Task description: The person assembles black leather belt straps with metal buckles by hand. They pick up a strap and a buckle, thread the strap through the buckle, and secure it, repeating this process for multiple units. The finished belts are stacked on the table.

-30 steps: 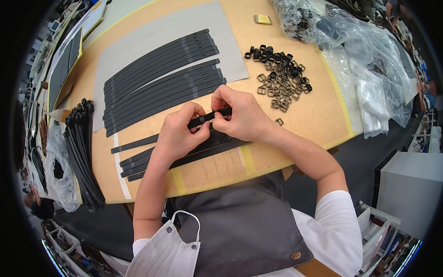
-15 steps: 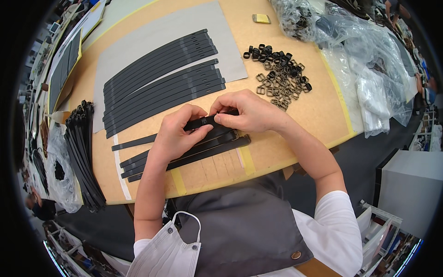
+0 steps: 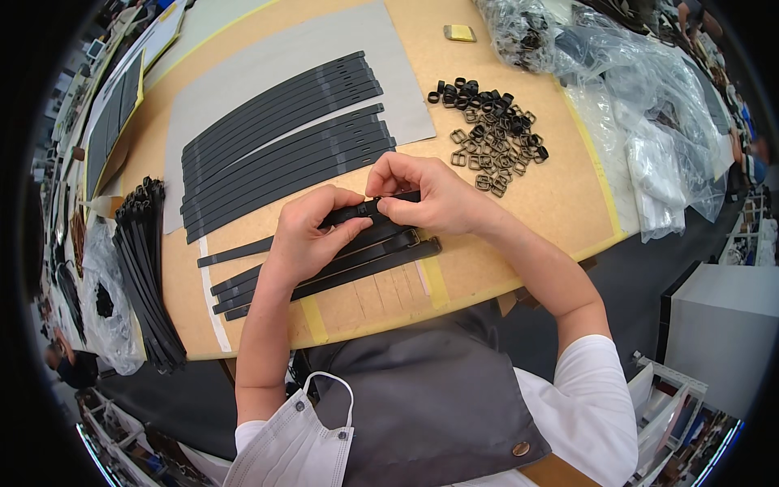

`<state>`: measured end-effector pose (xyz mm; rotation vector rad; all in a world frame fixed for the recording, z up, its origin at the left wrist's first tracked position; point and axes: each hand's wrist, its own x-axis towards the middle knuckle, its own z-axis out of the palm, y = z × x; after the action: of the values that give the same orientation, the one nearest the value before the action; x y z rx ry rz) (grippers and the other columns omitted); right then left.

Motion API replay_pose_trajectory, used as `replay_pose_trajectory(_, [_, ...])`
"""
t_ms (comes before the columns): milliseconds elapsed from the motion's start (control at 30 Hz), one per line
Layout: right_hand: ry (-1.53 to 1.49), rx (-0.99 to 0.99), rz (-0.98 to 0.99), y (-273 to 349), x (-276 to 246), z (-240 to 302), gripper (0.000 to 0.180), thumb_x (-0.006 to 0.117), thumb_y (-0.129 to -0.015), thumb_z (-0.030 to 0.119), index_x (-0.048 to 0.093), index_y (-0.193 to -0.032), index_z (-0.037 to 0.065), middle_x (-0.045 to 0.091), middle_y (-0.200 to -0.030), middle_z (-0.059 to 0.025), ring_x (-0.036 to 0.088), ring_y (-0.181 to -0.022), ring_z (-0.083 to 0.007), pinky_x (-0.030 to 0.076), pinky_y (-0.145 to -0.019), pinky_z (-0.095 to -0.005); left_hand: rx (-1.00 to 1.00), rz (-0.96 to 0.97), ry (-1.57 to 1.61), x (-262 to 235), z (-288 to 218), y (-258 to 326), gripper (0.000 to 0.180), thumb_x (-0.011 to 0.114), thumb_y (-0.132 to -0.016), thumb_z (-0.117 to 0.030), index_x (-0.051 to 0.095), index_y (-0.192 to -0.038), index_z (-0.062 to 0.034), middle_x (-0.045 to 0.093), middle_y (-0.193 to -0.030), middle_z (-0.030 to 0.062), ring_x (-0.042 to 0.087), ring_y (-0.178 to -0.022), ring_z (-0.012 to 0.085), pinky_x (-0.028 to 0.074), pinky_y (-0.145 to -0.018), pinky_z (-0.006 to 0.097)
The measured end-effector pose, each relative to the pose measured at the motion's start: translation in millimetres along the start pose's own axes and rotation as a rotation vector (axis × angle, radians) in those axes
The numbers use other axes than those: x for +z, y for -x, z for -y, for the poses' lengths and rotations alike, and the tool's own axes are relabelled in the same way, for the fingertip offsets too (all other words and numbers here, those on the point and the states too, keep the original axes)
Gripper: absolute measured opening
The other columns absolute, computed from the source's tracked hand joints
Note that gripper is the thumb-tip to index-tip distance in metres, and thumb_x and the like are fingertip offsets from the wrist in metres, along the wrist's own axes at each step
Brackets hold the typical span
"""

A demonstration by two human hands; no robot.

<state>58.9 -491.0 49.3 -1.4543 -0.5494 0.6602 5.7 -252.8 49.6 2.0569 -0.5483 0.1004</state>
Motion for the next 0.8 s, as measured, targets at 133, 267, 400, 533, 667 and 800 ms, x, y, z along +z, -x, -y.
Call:
replay_pose_trajectory(133, [-0.104, 0.021, -0.013, 1.6, -3.9, -0.9, 0.017, 0.066, -0.101, 0.01, 0.062, -0.115, 0.001, 0.068, -0.096, -0.002, 0.067, -0.083, -0.0072, 0.056, -0.076, -0.0227, -0.038, -0.044, 0.034, -2.3, -6.9, -2.5, 0.025, 0.086, -0.083, -0.005, 0.073, -0.104, -0.0001, 0.073, -0.089, 0.005, 0.066, -0.074, 0.0093, 0.051, -0.061, 0.024])
replay_pose_trajectory(267, [-0.246, 0.099, -0.061, 3.6, -19.0, 11.2, 0.02, 0.062, -0.106, 0.016, 0.064, -0.119, 0.001, 0.071, -0.104, -0.0074, 0.075, -0.089, -0.0153, 0.061, -0.077, -0.0248, -0.075, -0.101, 0.053, -7.1, -5.7, -3.4, 0.024, 0.087, -0.083, -0.005, 0.074, -0.103, -0.0002, 0.074, -0.088, 0.0042, 0.064, -0.073, 0.0068, 0.051, -0.062, 0.023])
replay_pose_trajectory(400, [-0.369, 0.071, 0.01, 6.2, -28.7, 9.1, 0.023, 0.063, -0.106, 0.017, 0.067, -0.121, 0.0, 0.073, -0.109, -0.0083, 0.077, -0.098, -0.0197, 0.063, -0.082, -0.0268, -0.063, -0.141, 0.077, -8.2, -4.7, -2.7, 0.023, 0.085, -0.083, -0.004, 0.074, -0.103, -0.0019, 0.071, -0.084, 0.0055, 0.062, -0.066, 0.0113, 0.049, -0.058, 0.025])
replay_pose_trajectory(533, [-0.363, 0.044, 0.045, 4.9, -23.5, 7.7, 0.023, 0.071, -0.1, 0.014, 0.068, -0.118, 0.0, 0.072, -0.108, -0.0096, 0.075, -0.098, -0.0199, 0.062, -0.081, -0.0275, -0.06, -0.13, 0.077, -10.0, -9.1, -3.4, 0.024, 0.086, -0.082, -0.003, 0.075, -0.103, -0.0015, 0.07, -0.084, 0.0046, 0.061, -0.067, 0.0095, 0.048, -0.058, 0.024])
replay_pose_trajectory(667, [-0.3, 0.033, 0.095, 0.8, -20.5, -7.1, 0.025, 0.079, -0.095, 0.014, 0.069, -0.115, 0.002, 0.068, -0.107, -0.0062, 0.069, -0.095, -0.0128, 0.058, -0.083, -0.0262, -0.02, -0.092, 0.06, -3.8, -12.5, -2.4, 0.027, 0.086, -0.08, -0.001, 0.076, -0.105, -0.0018, 0.069, -0.082, 0.0028, 0.063, -0.069, 0.008, 0.049, -0.058, 0.022])
replay_pose_trajectory(800, [-0.231, 0.137, 0.033, -1.8, -0.1, 2.5, 0.032, 0.083, -0.092, 0.022, 0.069, -0.113, 0.004, 0.068, -0.1, 0.0006, 0.064, -0.089, -0.0049, 0.053, -0.069, -0.021, -0.012, -0.028, -0.007, 1.6, -15.4, 0.3, 0.025, 0.084, -0.082, -0.005, 0.075, -0.105, -0.0023, 0.073, -0.09, 0.0072, 0.072, -0.073, 0.0182, 0.059, -0.061, 0.029])
